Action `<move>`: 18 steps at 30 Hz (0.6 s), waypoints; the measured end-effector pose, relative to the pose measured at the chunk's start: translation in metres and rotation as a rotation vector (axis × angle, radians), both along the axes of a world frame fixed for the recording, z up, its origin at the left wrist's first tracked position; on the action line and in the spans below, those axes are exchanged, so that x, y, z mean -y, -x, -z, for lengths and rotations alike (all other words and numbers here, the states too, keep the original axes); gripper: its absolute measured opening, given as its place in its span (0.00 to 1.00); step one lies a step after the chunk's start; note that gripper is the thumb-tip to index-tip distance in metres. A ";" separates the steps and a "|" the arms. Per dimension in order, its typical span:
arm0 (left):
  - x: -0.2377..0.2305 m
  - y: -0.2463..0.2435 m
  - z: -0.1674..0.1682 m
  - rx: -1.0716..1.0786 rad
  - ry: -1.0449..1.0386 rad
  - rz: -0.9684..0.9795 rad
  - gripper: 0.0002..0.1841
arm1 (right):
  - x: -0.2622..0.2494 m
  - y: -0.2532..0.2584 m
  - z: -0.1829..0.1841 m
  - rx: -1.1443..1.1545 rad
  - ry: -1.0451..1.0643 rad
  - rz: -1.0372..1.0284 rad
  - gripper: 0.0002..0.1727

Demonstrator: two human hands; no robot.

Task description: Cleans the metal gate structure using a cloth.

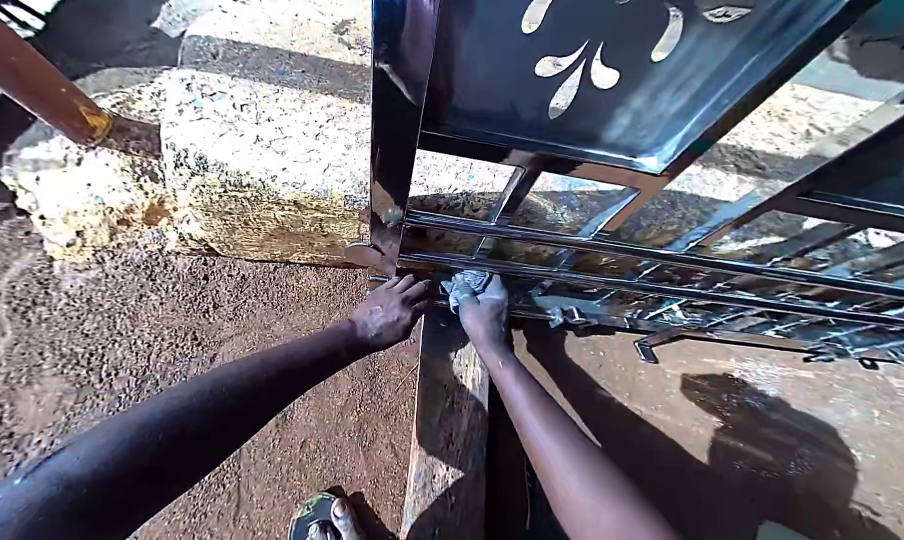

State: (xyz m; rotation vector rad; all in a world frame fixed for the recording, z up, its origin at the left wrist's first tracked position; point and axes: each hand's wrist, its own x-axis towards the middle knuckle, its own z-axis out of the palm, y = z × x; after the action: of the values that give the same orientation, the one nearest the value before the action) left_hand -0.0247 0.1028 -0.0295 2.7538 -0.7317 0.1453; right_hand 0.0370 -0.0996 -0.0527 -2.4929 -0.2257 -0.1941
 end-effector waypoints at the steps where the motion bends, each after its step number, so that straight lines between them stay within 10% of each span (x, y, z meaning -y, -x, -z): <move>1: -0.001 -0.001 0.003 0.050 0.035 0.013 0.14 | -0.015 0.002 -0.039 -0.145 -0.115 0.039 0.31; 4: -0.001 -0.006 0.009 0.126 0.111 0.043 0.12 | -0.017 -0.005 -0.065 -0.210 -0.158 0.073 0.30; 11: -0.011 -0.006 0.009 0.123 0.093 0.089 0.14 | 0.024 -0.016 -0.095 -0.403 0.454 -0.102 0.24; 18: -0.007 -0.008 0.010 0.111 0.126 0.080 0.11 | -0.013 0.007 -0.055 -0.246 -0.148 0.124 0.32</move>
State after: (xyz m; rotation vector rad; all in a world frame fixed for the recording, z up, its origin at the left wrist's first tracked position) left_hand -0.0168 0.1103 -0.0391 2.6093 -0.8300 0.3179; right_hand 0.0299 -0.0871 0.0018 -2.3572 0.0447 0.0450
